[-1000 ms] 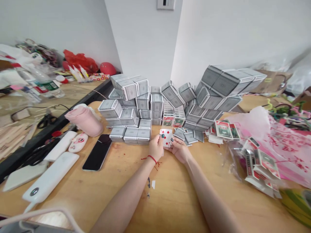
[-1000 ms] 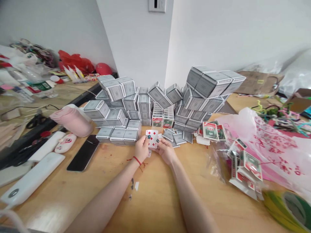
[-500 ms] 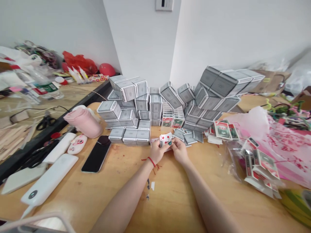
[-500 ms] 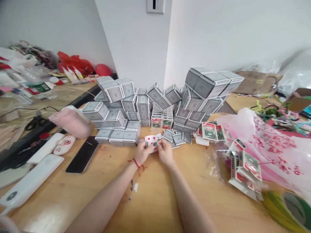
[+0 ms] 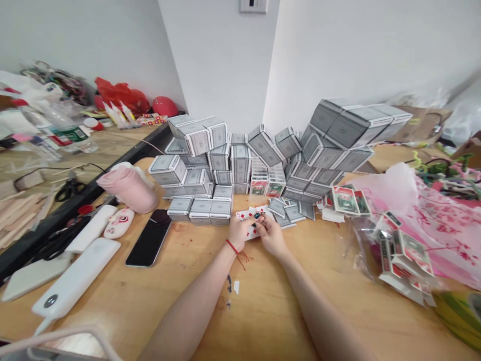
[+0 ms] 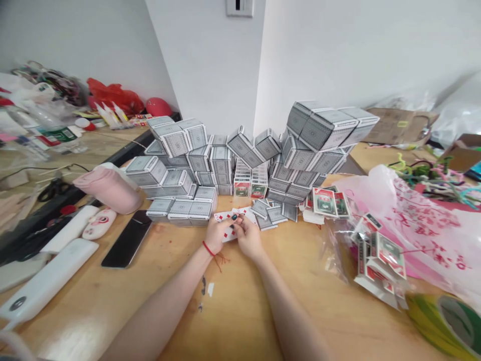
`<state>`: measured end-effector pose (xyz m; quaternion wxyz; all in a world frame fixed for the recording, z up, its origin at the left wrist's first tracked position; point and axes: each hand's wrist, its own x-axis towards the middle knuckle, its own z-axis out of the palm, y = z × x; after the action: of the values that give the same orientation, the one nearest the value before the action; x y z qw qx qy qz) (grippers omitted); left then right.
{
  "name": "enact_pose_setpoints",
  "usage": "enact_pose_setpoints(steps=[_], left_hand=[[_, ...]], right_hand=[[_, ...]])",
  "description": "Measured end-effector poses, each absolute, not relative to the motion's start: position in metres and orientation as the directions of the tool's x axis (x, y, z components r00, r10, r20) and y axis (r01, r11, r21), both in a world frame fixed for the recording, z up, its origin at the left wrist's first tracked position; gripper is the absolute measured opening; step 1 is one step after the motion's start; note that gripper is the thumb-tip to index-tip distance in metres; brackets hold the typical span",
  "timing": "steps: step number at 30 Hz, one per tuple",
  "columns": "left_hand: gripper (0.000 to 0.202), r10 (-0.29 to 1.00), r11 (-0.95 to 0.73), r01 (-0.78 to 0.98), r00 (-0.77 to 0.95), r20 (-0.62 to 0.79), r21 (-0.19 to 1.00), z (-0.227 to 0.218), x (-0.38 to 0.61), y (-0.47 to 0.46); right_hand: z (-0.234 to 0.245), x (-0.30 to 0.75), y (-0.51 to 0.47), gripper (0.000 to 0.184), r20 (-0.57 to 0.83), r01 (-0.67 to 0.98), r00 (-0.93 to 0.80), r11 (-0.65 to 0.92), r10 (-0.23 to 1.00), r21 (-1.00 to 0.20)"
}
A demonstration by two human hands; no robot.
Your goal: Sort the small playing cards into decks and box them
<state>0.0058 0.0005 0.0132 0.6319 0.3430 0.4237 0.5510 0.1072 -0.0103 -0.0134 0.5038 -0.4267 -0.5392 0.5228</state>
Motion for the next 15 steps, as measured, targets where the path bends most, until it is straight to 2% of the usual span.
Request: enact_pose_setpoints(steps=[3, 6, 9, 12, 15], left_hand=[[0.029, 0.997, 0.064, -0.317, -0.03, -0.078, 0.946, 0.01, 0.006, 0.0], [0.035, 0.998, -0.058, -0.251, -0.01, 0.057, 0.966, 0.005, 0.005, -0.001], [0.03, 0.988, -0.155, -0.134, -0.049, 0.149, 0.979, -0.001, 0.003, 0.0], [0.028, 0.98, -0.171, -0.009, -0.102, 0.169, 0.985, -0.004, 0.001, 0.004], [0.036, 0.992, -0.12, -0.032, -0.046, 0.119, 0.992, -0.004, -0.001, 0.006]], right_hand=[[-0.012, 0.107, -0.009, 0.017, 0.09, -0.112, -0.102, 0.079, 0.991, -0.991], [-0.014, 0.11, -0.006, 0.016, 0.064, -0.17, -0.032, 0.058, 0.997, -0.984], [-0.013, 0.113, -0.004, 0.02, 0.033, -0.277, -0.008, 0.029, 0.999, -0.96], [-0.009, 0.113, -0.004, 0.035, 0.026, -0.31, -0.023, 0.018, 0.999, -0.951], [-0.005, 0.113, -0.006, 0.049, 0.025, -0.296, -0.03, 0.015, 0.999, -0.955]])
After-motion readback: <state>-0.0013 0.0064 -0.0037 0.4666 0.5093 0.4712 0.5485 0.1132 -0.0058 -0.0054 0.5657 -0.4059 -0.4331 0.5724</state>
